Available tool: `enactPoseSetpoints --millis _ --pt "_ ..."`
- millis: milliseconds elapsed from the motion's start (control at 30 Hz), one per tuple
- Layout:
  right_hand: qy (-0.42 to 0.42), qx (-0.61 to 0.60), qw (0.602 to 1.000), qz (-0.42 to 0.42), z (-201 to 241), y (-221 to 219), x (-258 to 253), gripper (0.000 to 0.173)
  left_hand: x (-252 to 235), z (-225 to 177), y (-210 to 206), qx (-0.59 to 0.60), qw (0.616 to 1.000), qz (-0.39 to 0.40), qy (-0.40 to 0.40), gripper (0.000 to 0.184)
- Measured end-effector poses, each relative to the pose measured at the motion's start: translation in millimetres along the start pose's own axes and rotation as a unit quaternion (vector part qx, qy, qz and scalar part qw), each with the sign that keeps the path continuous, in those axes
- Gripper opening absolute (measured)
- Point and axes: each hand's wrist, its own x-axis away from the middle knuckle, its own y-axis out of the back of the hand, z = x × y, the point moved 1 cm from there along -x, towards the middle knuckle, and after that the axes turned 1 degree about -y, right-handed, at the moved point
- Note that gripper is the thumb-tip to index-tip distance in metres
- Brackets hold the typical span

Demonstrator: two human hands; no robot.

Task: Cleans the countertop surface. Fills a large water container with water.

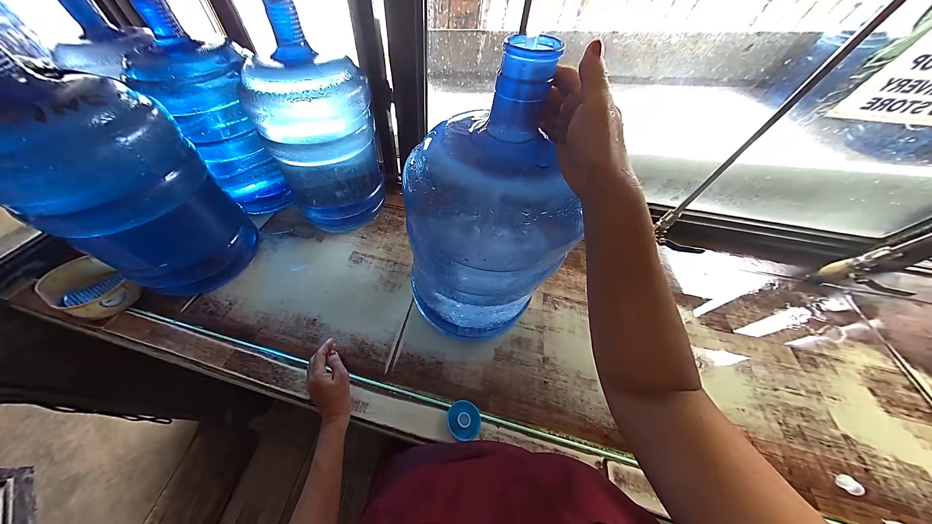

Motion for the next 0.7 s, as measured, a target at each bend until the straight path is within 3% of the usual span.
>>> enactPoseSetpoints --millis 700 --pt "0.002 0.004 1.0 0.005 0.6 1.4 0.1 0.072 0.6 -1.0 1.1 0.003 1.0 0.013 0.001 0.034"
